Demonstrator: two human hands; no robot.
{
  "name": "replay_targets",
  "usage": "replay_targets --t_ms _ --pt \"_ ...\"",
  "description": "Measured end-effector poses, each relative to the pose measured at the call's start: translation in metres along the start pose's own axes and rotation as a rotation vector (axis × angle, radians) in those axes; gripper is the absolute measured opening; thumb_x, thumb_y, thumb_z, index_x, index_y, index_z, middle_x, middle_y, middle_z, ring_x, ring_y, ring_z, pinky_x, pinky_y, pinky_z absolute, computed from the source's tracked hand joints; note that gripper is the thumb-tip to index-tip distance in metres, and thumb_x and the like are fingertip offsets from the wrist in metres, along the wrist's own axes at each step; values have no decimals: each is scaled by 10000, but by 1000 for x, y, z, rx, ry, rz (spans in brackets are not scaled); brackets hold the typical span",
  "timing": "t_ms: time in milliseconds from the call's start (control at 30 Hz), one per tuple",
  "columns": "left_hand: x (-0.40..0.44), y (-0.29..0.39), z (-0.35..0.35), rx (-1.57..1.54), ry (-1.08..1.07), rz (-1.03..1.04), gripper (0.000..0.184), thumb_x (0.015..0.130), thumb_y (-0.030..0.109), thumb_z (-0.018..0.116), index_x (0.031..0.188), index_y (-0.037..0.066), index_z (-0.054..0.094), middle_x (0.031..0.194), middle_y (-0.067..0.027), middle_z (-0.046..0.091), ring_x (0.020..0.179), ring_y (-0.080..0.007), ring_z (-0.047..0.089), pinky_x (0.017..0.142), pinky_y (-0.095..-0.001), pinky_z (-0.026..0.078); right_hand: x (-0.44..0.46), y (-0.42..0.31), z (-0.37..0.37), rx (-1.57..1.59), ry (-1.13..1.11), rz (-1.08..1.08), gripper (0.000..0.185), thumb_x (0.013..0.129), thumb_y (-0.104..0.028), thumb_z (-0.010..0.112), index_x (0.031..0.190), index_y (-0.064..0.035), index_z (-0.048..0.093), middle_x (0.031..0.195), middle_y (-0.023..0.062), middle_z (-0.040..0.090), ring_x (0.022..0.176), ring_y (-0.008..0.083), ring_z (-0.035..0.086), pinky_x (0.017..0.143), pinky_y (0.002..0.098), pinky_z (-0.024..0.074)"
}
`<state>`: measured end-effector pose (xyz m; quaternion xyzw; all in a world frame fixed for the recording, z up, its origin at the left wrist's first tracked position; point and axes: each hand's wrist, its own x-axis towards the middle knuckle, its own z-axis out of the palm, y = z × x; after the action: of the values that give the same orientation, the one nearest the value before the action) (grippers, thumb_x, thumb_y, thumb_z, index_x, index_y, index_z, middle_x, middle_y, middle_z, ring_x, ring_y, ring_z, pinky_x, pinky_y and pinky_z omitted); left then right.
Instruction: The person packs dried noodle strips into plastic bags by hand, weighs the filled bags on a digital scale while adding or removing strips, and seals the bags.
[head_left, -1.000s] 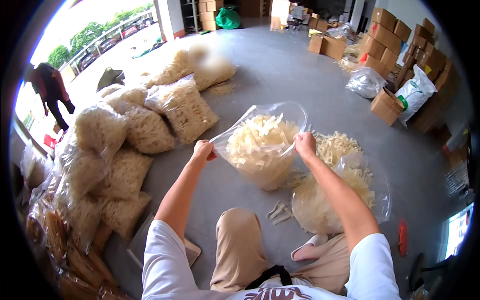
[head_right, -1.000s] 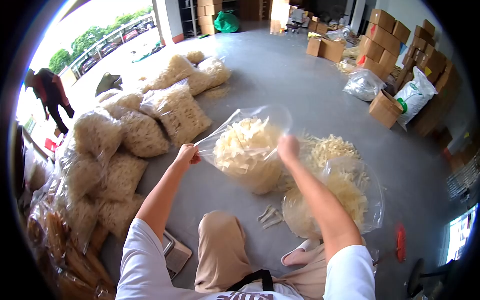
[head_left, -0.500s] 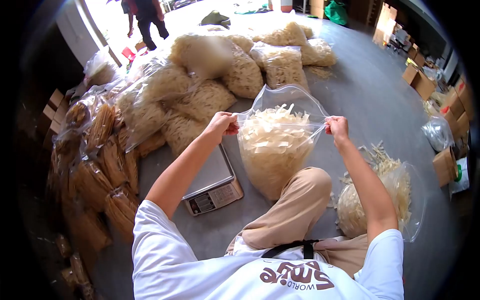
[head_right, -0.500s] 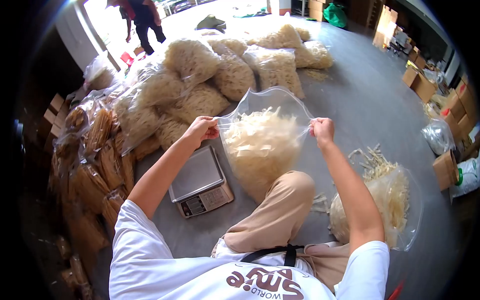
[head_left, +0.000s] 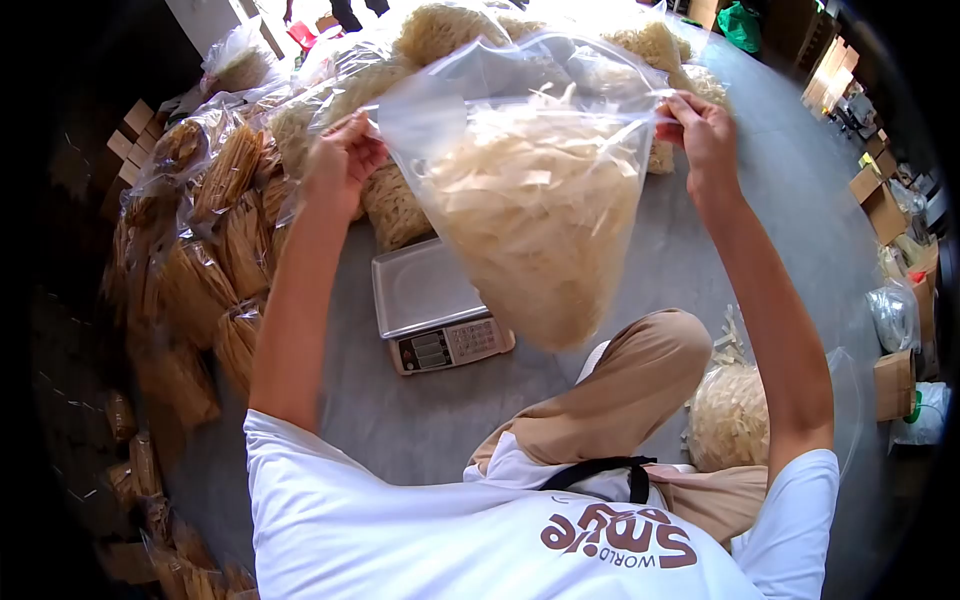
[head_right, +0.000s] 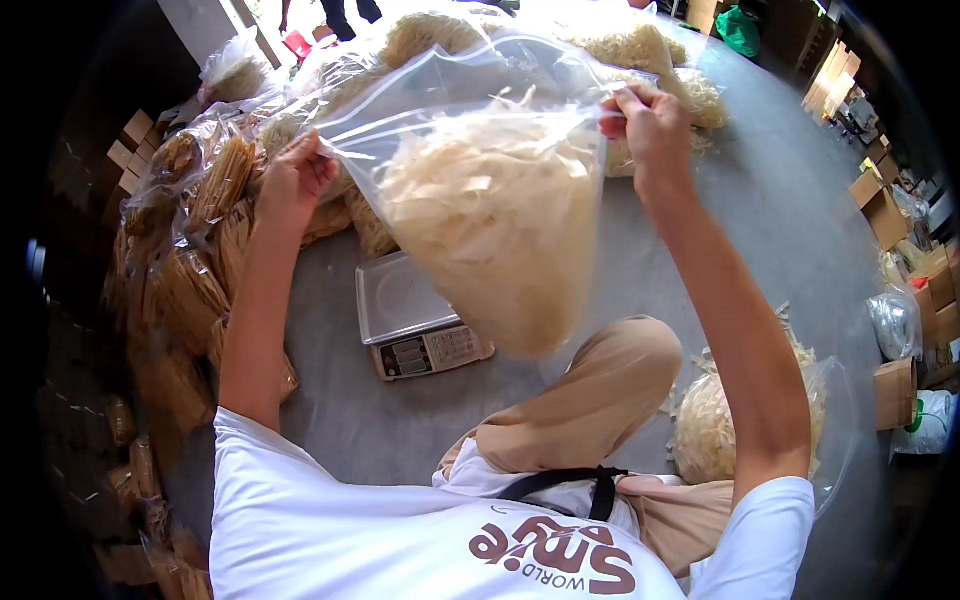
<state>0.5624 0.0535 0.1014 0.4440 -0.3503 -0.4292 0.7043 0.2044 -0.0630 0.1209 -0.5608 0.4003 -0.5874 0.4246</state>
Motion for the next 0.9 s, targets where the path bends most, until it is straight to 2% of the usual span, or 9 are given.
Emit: replay_targets --t_ms 133,233,300,367,433,500,633,700,900 --pt "17 30 -33 -26 -35 149 127 916 144 553 863 41 604 711 -46 609 625 -148 602 604 -283 537 4 -11 40 116 -93 -92 188 897 -80 520 829 45 642 746 96 659 586 136 629 574 241 519" --pt "10 48 -51 6 87 269 128 922 143 548 890 30 599 752 -53 611 669 -159 596 621 -291 508 0 0 71 230 -98 -93 202 903 -72 503 814 45 642 737 101 656 595 143 639 566 246 521" --pt "-2 43 -68 -4 226 344 122 911 142 560 857 45 613 703 -40 600 627 -151 598 594 -278 528 -16 19 92 134 -133 -59 198 899 -58 489 815 40 640 727 98 651 596 141 642 556 250 518" --pt "-19 31 -91 37 269 329 123 918 126 540 855 48 611 698 -37 597 613 -149 592 572 -282 520 -35 38 105 229 -149 -29 179 880 -37 493 807 25 644 700 82 645 589 124 637 536 247 510" --pt "-40 12 -105 167 247 256 131 917 149 532 850 62 605 692 -29 592 596 -143 585 543 -285 510 -60 69 108 90 -270 -13 206 925 -88 490 828 13 642 700 51 628 577 100 607 554 231 522" --pt "-55 -20 -140 295 299 -56 128 913 175 525 864 76 591 728 -18 600 614 -134 580 560 -273 491 -85 95 108 -82 -383 188 187 914 -98 517 848 11 654 683 43 632 573 91 607 545 224 516" --pt "-73 -27 -148 238 430 -56 119 881 159 525 802 98 590 677 -15 606 547 -129 582 511 -270 499 -106 87 117 95 -311 251 144 846 -65 560 777 2 667 641 51 640 563 105 634 496 248 502" --pt "-73 -21 -155 242 462 9 123 875 157 524 799 97 601 659 -1 601 547 -111 584 491 -247 493 -102 78 117 -2 -460 212 157 847 -96 572 799 13 674 661 64 660 570 115 652 492 248 509" --pt "-78 -25 -143 371 539 -19 171 865 261 534 783 121 588 638 29 579 515 -72 557 442 -211 460 -100 74 103 -30 -570 292 303 869 -288 614 912 7 668 715 84 677 604 128 668 503 252 523"
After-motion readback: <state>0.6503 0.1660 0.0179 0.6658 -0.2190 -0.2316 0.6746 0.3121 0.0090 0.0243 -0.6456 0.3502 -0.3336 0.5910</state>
